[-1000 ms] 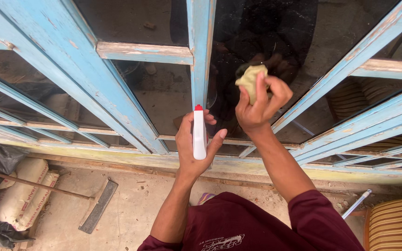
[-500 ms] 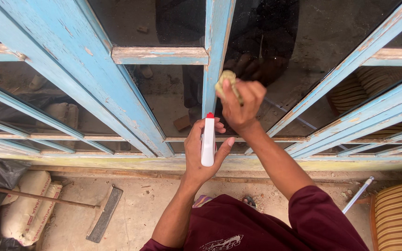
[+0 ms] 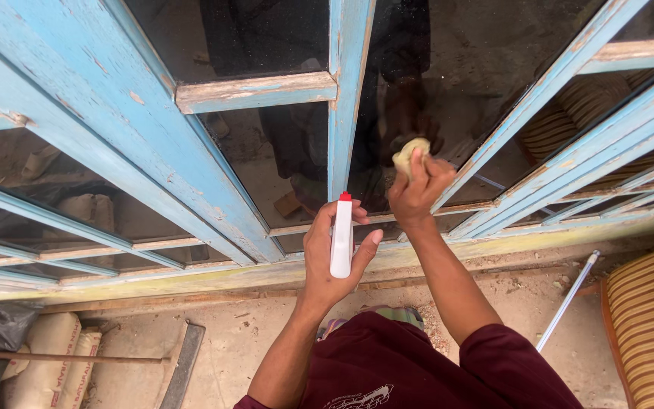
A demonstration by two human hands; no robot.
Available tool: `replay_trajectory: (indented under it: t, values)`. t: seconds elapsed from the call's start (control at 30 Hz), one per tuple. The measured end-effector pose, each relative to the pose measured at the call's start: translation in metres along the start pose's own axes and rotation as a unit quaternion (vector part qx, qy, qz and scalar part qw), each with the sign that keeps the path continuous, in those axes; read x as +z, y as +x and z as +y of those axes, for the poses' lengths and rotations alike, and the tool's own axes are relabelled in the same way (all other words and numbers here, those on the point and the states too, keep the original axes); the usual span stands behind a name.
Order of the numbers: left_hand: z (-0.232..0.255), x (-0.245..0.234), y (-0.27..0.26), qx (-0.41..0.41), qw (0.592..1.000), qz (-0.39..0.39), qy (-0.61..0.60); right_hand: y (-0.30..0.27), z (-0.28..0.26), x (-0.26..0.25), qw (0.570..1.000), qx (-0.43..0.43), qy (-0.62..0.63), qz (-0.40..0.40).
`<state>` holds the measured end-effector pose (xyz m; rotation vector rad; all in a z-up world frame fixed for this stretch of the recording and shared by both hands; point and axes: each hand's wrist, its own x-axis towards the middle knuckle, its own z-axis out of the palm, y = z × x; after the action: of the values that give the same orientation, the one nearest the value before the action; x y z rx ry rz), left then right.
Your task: The person cleans a glass window pane by spraying it with liquid from a bottle and wiping the surface with a cloth.
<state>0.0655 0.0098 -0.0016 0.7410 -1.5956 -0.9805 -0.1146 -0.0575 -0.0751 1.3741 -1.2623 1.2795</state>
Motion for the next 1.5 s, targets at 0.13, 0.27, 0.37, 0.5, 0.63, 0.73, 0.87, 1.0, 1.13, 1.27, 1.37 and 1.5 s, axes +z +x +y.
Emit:
replay_trajectory:
  t: [0.13,0.27,0.37,0.5,0.63,0.73,0.87,1.0,1.13,1.27,1.37,1.5]
  values:
    - [-0.002,-0.005,-0.003,-0.022,1.0,-0.008,0.004,0.005,0.024,-0.009,0.996,0.091,-0.02,0.015]
    - [-0.006,-0.002,-0.003,0.043,0.999,-0.01,0.011,0.026,0.041,-0.003,0.988,0.137,-0.038,0.065]
    - [-0.005,0.001,0.0,0.039,0.999,-0.017,0.003,0.006,0.021,-0.013,0.995,0.098,-0.024,0.007]
    - [-0.002,0.01,0.002,0.01,0.999,-0.033,-0.008,0.012,0.032,-0.02,0.996,0.051,-0.07,-0.02]
    - [-0.002,0.022,0.004,0.038,0.998,-0.041,0.001,0.045,0.046,-0.003,0.986,0.145,0.004,0.077]
    - [0.002,0.031,0.007,0.014,0.999,-0.035,0.001,0.041,0.029,-0.008,0.999,0.031,0.0,0.035]
    - [0.003,0.038,0.009,0.017,0.999,-0.025,0.014,0.04,0.045,-0.022,0.996,-0.049,-0.077,0.007]
    - [0.004,0.049,0.011,0.026,0.999,-0.011,0.021,0.047,0.061,-0.013,0.994,0.096,-0.005,0.059]
    - [0.004,0.055,0.014,0.013,1.0,-0.003,0.015,0.026,0.043,-0.011,0.996,-0.087,0.019,-0.003]
    - [0.005,0.058,0.017,-0.004,1.0,-0.003,0.029,0.039,0.063,-0.016,0.996,-0.081,-0.039,0.018]
    - [0.005,0.062,0.02,-0.003,0.999,0.003,0.039,0.051,0.064,-0.005,0.995,0.064,0.024,0.075]
    - [0.003,0.064,0.023,0.021,0.999,0.007,0.036,0.036,0.046,-0.003,0.996,-0.089,-0.004,0.025]
